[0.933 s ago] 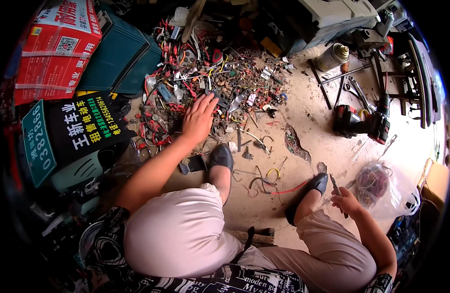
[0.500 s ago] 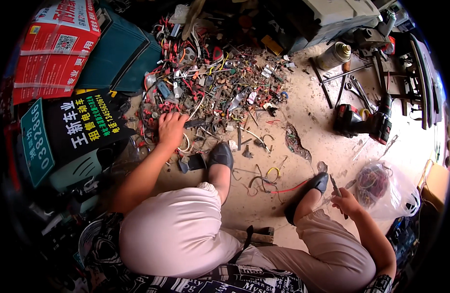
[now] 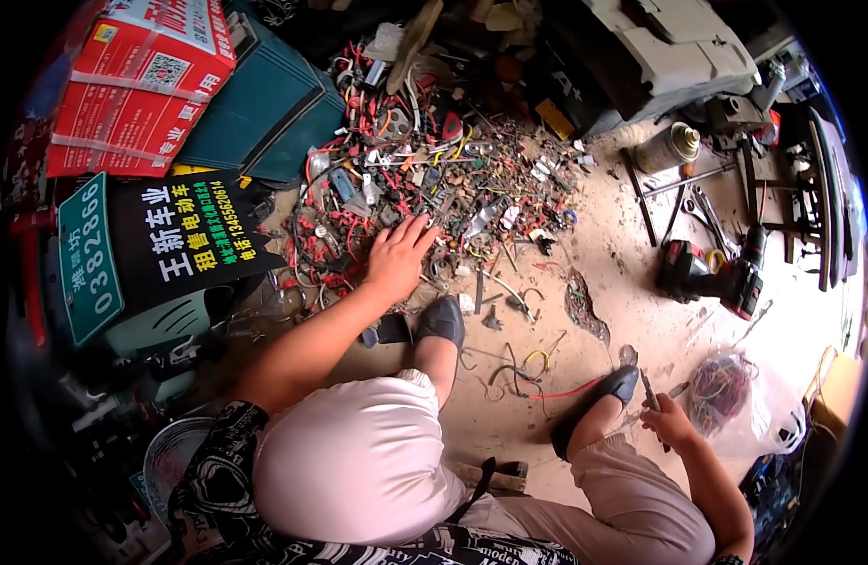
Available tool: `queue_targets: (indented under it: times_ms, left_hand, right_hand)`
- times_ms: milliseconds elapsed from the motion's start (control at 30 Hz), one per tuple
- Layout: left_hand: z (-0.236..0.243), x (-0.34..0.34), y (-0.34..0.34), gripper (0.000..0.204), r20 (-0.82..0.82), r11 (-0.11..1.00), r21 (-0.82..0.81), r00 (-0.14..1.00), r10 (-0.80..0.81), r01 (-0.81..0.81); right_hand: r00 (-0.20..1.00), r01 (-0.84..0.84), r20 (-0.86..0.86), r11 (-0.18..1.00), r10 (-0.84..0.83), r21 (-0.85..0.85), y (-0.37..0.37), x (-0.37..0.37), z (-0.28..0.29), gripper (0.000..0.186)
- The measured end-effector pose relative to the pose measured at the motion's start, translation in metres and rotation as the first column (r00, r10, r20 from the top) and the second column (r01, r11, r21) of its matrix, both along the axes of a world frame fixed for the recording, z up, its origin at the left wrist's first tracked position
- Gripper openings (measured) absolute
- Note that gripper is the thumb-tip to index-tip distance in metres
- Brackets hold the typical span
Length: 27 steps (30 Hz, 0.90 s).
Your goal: The person sorts through a pile of wires and connectors on the floor, selects specific wire segments, and uses a wire stripper to remove insulation and connect them. They then place the repaired sections into a plastic bag.
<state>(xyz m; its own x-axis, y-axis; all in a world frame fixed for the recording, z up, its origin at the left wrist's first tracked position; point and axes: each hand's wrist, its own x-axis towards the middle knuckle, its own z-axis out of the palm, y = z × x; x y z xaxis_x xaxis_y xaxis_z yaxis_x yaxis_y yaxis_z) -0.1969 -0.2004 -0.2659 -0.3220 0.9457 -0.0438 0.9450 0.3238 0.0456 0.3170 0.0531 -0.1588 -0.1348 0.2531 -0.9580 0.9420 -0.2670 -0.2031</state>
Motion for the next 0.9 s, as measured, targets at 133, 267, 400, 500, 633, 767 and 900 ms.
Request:
queue_targets:
  times_ms: [133, 267, 400, 500, 633, 767, 900]
  left_hand:
    - [-0.002, 0.002, -0.018, 0.054, -0.039, 0.964, -0.054, 0.966, 0.257, -0.259]
    - [0.002, -0.012, -0.033, 0.045, -0.006, 0.850, -0.190, 0.866, 0.499, -0.491]
    - [0.007, -0.029, -0.016, 0.033, 0.081, 0.812, -0.096, 0.809, 0.583, -0.576]
    - [0.016, -0.048, 0.021, 0.024, 0.153, 0.922, 0.086, 0.920, 0.361, -0.376]
    - [0.022, -0.060, 0.074, 0.035, 0.239, 0.960, 0.145, 0.950, 0.201, -0.239]
    - [0.008, -0.059, 0.098, 0.083, 0.318, 0.939, -0.122, 0.884, 0.343, -0.321]
    - [0.006, -0.044, 0.102, 0.079, 0.338, 0.933, -0.225, 0.876, 0.344, -0.279]
  right_hand:
    - [1.000, 0.022, 0.011, 1.000, -0.022, -0.004, -0.003, 0.001, 0.000, 0.031]
    - [0.999, 0.045, 0.021, 0.999, -0.044, -0.015, -0.003, 0.001, 0.002, 0.030]
    - [0.999, 0.039, 0.020, 0.999, -0.038, -0.026, -0.003, 0.001, 0.002, 0.029]
    - [0.999, 0.046, 0.026, 0.999, -0.045, -0.026, -0.002, 0.004, 0.002, 0.028]
    - [0.999, 0.043, 0.018, 0.999, -0.043, -0.012, 0.000, 0.001, 0.000, 0.026]
    - [0.999, 0.022, 0.029, 0.999, -0.022, -0.022, 0.005, 0.002, -0.002, 0.030]
    - [0.997, 0.031, 0.064, 0.999, -0.030, -0.017, 0.010, -0.004, 0.001, 0.030]
